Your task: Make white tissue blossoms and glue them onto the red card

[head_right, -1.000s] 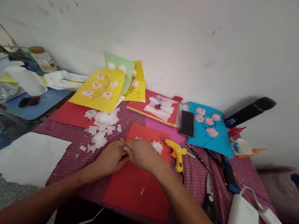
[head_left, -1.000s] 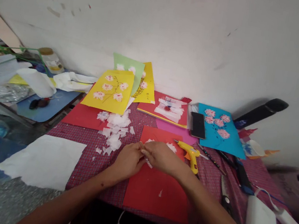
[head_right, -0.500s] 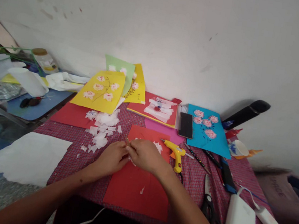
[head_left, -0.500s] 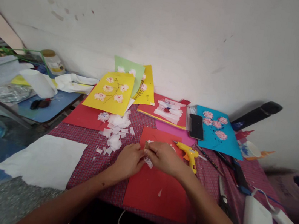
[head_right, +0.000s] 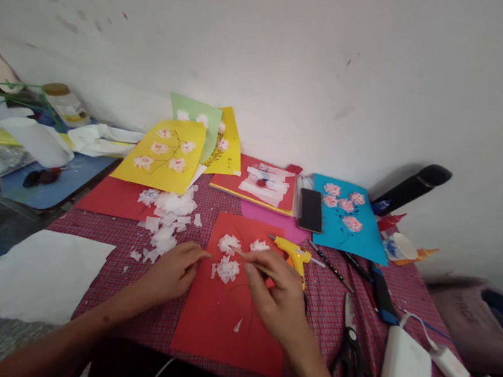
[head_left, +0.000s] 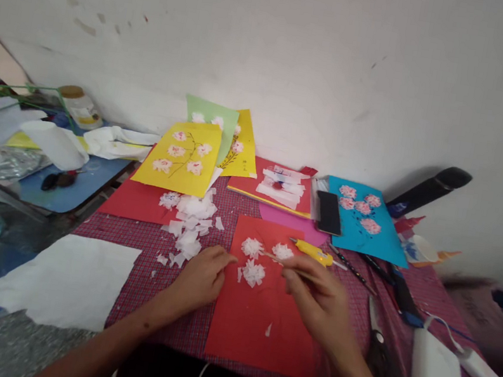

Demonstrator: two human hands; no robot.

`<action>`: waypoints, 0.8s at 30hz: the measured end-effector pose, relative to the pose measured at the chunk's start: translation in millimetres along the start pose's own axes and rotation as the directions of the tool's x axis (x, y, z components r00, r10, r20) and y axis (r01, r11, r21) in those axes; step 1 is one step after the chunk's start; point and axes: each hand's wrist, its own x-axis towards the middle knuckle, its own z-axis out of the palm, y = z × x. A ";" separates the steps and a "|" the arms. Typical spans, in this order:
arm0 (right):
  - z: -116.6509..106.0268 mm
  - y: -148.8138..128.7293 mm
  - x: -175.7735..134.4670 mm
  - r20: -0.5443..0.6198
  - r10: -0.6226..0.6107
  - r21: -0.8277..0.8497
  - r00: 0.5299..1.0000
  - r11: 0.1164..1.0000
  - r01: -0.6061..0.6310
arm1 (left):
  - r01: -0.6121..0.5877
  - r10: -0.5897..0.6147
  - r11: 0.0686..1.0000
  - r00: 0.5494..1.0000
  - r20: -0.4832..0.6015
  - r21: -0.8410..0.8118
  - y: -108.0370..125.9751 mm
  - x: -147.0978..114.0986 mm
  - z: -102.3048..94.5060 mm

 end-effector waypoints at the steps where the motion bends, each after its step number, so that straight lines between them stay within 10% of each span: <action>1: -2.5 6.6 -16.2 -0.053 0.065 0.051 0.996 0.997 -0.063 | -0.007 0.007 1.000 1.000 -0.006 0.000 -0.6 -2.5 -0.8; 11: 17.4 60.2 -115.3 -0.298 0.464 0.346 0.835 0.867 -0.358 | -0.083 0.069 0.982 0.994 0.088 0.172 12.2 4.4 7.5; 24: 18.3 58.5 -112.9 -0.258 0.370 0.217 0.893 0.922 -0.319 | -0.025 0.010 0.962 0.998 0.056 0.273 18.8 11.8 14.7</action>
